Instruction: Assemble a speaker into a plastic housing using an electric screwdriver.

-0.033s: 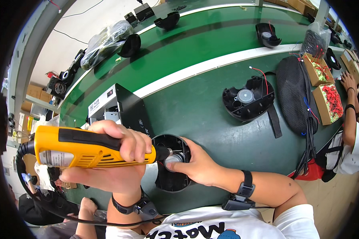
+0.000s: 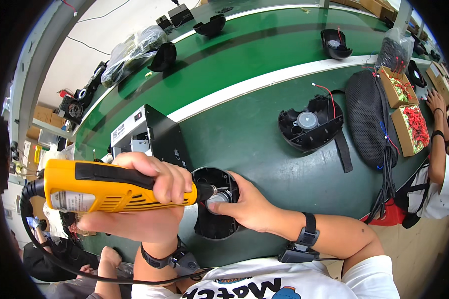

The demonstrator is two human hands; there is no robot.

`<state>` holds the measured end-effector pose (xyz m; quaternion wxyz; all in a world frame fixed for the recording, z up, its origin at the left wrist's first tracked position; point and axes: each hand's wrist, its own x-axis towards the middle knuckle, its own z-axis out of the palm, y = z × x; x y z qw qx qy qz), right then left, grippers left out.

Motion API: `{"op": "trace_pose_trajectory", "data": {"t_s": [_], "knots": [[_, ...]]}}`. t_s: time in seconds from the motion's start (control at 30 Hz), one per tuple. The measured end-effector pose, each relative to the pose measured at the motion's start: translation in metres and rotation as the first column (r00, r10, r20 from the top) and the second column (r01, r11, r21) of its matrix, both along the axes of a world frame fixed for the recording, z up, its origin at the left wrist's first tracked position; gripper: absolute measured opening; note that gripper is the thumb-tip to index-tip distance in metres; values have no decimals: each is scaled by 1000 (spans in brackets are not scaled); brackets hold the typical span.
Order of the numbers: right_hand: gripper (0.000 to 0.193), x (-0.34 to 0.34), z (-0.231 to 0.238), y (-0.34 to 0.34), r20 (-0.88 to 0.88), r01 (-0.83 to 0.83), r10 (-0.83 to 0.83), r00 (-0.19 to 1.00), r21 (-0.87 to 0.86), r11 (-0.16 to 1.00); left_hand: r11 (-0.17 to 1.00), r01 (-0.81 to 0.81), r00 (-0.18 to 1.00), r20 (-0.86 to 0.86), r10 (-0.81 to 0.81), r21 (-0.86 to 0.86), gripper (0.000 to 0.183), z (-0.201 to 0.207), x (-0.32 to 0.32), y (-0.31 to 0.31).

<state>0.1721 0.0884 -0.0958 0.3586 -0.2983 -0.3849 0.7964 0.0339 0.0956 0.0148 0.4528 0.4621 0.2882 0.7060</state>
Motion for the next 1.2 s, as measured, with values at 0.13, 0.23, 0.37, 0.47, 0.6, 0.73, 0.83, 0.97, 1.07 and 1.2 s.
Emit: {"op": "trace_pose_trajectory", "data": {"t_s": [0.13, 0.23, 0.37, 0.47, 0.6, 0.73, 0.83, 0.97, 1.07, 1.2], "knots": [[55, -4, 1, -1, -76, -6, -1, 997, -89, 996, 998, 61, 995, -78, -59, 24, 103, 2, 4, -7], [55, -3, -4, -1, -78, 11, -16, 997, -61, 998, 999, 21, 988, -155, -15, 41, 105, -6, 8, -7], [55, -5, -3, -4, -101, 16, -23, 995, -66, 998, 974, -168, 937, -331, 110, -151, 63, 3, 17, -10], [55, -3, -5, -2, -96, -3, -2, 995, -54, 999, 994, -89, 982, -174, 77, -64, 31, -4, 22, -8], [55, -3, -9, 5, -173, -55, 47, 984, -40, 998, 996, 59, 837, -547, -16, 60, 30, 2, 7, 8], [53, 2, 3, 4, -192, -75, 59, 980, -77, 994, 886, 446, 730, -523, -441, -124, 27, 14, -3, 12], [48, -1, 12, 3, -168, -89, 87, 982, -4, 996, 737, 673, 565, -605, -561, -54, 25, 29, -20, 16], [45, -4, 6, 9, -94, -135, 127, 988, -82, 987, 901, 434, 832, -374, -409, -20, 32, 44, -41, -18], [38, -1, 16, 23, -37, -2, -5, 999, -187, 982, 986, 167, 970, -176, -168, -19, 58, 53, -63, -52], [34, 15, 25, 72, 37, 230, -230, 973, -286, 930, 942, -242, 872, -374, 317, 234, 104, 42, -99, -95]]}}
